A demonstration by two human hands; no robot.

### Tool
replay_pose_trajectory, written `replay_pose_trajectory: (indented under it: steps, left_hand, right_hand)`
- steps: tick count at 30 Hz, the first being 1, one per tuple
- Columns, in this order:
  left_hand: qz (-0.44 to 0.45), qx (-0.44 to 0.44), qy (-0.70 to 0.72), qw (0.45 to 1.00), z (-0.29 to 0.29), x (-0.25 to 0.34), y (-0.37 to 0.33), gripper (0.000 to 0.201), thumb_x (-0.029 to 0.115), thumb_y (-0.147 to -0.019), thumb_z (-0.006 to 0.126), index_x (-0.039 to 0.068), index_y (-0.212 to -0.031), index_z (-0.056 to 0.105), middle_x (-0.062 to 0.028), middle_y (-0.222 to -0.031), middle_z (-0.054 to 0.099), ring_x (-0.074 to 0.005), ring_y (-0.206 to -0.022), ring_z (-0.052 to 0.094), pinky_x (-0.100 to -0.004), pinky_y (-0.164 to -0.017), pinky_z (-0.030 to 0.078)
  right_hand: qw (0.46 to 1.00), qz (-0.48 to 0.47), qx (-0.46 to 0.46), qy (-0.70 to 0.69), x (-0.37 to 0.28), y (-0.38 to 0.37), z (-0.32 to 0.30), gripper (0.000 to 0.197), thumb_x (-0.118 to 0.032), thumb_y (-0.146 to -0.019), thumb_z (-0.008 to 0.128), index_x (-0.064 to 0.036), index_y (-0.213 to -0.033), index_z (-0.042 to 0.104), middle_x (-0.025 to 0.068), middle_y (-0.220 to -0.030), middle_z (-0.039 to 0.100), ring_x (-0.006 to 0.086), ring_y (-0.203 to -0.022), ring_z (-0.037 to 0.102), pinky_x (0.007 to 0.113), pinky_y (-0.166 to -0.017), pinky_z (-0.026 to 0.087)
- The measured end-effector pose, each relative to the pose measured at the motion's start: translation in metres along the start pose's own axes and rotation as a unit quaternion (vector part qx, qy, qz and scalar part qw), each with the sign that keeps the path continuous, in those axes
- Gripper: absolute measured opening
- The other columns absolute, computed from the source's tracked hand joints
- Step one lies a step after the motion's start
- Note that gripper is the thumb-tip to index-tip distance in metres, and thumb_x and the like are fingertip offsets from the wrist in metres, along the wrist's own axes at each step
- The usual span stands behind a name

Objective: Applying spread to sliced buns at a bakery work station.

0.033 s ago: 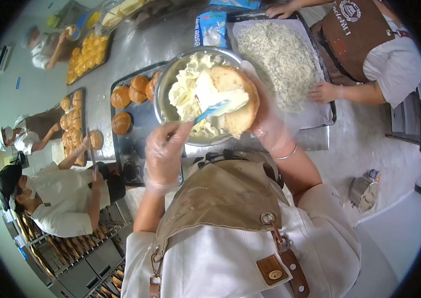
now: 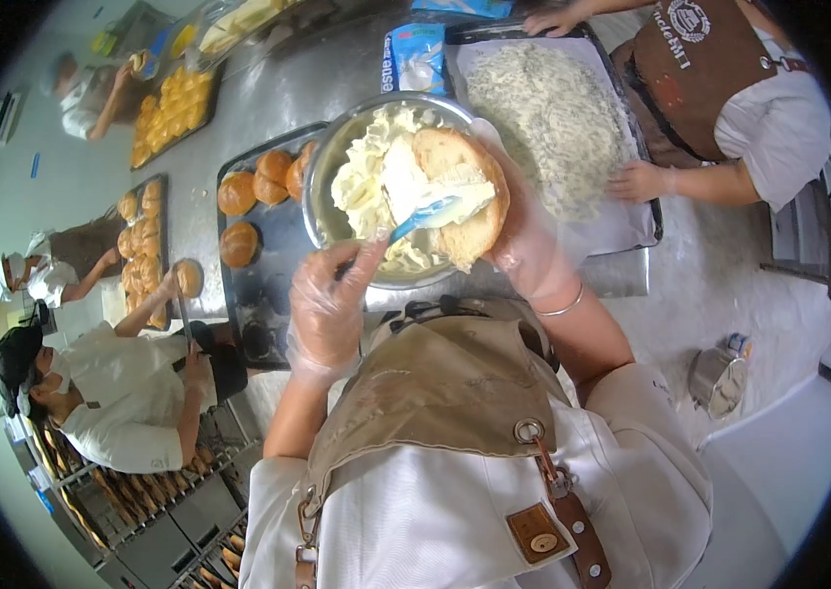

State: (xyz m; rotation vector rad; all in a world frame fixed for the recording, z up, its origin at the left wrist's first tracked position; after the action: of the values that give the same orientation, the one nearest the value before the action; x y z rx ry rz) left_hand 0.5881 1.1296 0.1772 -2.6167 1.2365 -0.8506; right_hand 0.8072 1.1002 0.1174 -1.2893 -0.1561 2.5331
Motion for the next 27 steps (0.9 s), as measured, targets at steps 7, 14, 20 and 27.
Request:
replay_pose_trajectory:
  steps: [7,14,20,27]
  left_hand:
    - [0.057,-0.047,0.097,0.993,-0.007,0.004,0.024,0.042,-0.004,-0.083,0.067,0.013,-0.121,0.069,-0.0118,-0.088,0.066,-0.0241,-0.066,0.061,-0.0328,-0.061,0.049]
    - [-0.319,-0.094,0.448,0.830,0.005,0.010,-0.002,0.031,0.003,-0.095,0.058,0.001,-0.125,0.065,-0.0065,-0.082,0.064,-0.0077,-0.059,0.047,-0.0204,-0.051,0.036]
    - [-0.432,-0.289,0.605,0.603,-0.017,0.003,0.019,0.034,0.009,-0.101,0.050,-0.002,-0.132,0.059,-0.0017,-0.082,0.063,-0.0032,-0.057,0.044,-0.0171,-0.050,0.034]
    - [-0.143,-0.070,0.151,0.976,-0.007,-0.017,-0.005,0.044,-0.003,-0.086,0.062,0.021,-0.122,0.070,-0.0130,-0.090,0.065,-0.0246,-0.074,0.066,-0.0349,-0.067,0.053]
  right_hand:
    - [0.990,-0.083,-0.006,0.114,0.000,-0.010,-0.017,0.109,-0.053,-0.076,0.078,0.0048,-0.151,0.022,0.0204,-0.152,0.037,0.0298,-0.140,0.040,0.044,-0.116,0.034]
    - [0.997,0.028,0.057,0.047,-0.007,-0.016,0.002,0.116,-0.044,-0.069,0.087,0.0029,-0.151,0.020,0.0176,-0.151,0.038,0.0258,-0.140,0.039,0.041,-0.115,0.034]
    - [0.955,-0.044,0.004,0.293,-0.034,-0.020,-0.003,0.115,-0.065,-0.076,0.072,0.0092,-0.149,0.022,0.0209,-0.148,0.042,0.0289,-0.137,0.043,0.040,-0.115,0.032]
    - [0.995,0.077,0.056,-0.018,-0.019,-0.017,0.011,0.088,-0.043,-0.083,0.075,0.0060,-0.144,0.034,0.0197,-0.144,0.047,0.0281,-0.132,0.049,0.042,-0.111,0.040]
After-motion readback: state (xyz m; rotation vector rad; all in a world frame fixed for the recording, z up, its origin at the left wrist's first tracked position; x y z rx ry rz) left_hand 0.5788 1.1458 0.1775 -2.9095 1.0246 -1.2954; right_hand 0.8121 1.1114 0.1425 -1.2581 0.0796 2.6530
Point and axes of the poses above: each hand's wrist, its own y-axis away from the middle knuckle, its own z-axis out of the palm, x = y × z, the point moved 2 cm from there along -y, towards the middle knuckle
